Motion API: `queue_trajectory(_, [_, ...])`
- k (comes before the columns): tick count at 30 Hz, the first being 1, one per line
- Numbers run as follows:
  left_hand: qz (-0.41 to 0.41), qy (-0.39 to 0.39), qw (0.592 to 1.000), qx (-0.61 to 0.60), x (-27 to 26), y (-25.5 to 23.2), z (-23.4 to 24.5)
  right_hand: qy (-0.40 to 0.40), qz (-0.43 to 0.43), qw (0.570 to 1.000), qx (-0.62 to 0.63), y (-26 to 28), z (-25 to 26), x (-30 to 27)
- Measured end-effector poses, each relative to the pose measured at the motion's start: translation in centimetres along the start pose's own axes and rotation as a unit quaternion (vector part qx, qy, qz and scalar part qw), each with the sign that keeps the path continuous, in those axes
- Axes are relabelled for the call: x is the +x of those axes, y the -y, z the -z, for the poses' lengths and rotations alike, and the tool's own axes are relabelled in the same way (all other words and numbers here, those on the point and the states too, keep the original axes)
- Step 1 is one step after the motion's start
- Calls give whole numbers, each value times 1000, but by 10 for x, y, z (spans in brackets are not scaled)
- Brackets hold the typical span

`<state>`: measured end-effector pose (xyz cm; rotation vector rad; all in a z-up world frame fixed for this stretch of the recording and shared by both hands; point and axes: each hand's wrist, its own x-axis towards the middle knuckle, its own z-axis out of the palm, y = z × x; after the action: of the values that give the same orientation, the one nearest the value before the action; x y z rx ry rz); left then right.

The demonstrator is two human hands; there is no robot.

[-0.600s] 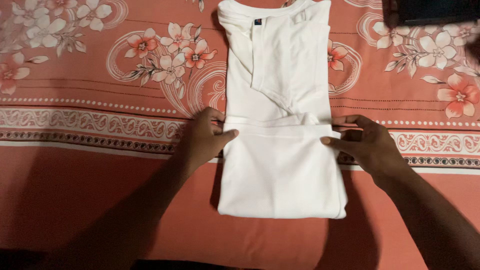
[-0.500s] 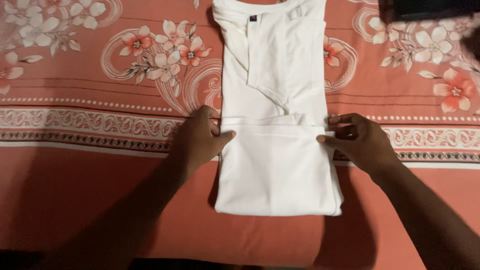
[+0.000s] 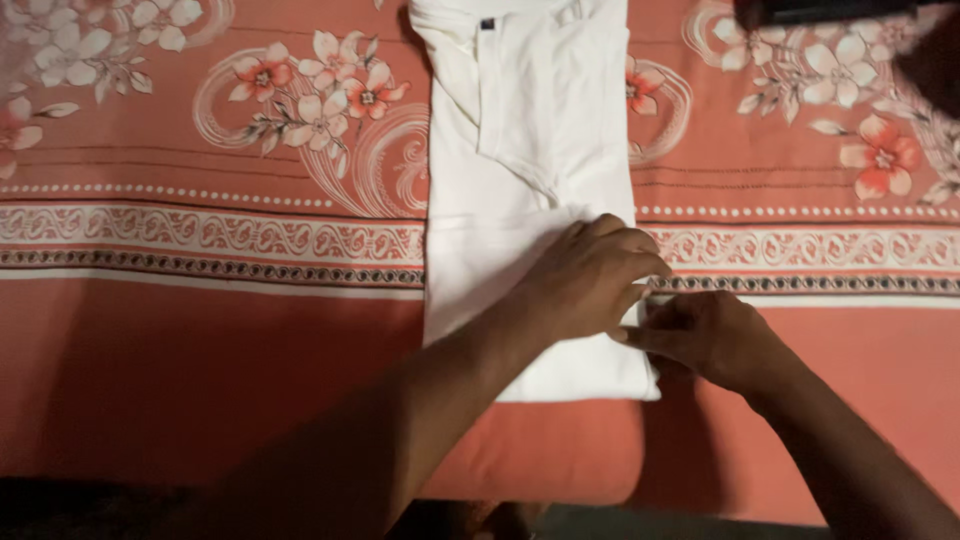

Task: The person folds a white undershirt on a bed, carries it across the room, and places it on a stack of laundry in a cupboard before returning to the bed to fold a pair of green trousers.

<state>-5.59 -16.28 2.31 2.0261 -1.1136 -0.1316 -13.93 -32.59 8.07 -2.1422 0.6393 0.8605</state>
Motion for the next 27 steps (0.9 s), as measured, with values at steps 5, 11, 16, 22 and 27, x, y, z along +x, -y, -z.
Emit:
queue_trajectory(5, [-69,136,986,61,12,5,-12,23,-36,991,129,-39,-11,-19])
queue_trajectory(11, [-61,236,965,93,26,12,-6,-14,20,993,119,-60,-23,-34])
queue_trajectory(16, [-68,253,962,81,30,1,1,-100,102,988,60,-61,-41,-43])
queue_trajectory(22, [7,251,965,73,37,2,-3,-142,94,985,37,-62,-44,-47])
queue_trajectory(27, [7,241,970,42,33,6,-2,-171,88,981,21,-57,-49,-53])
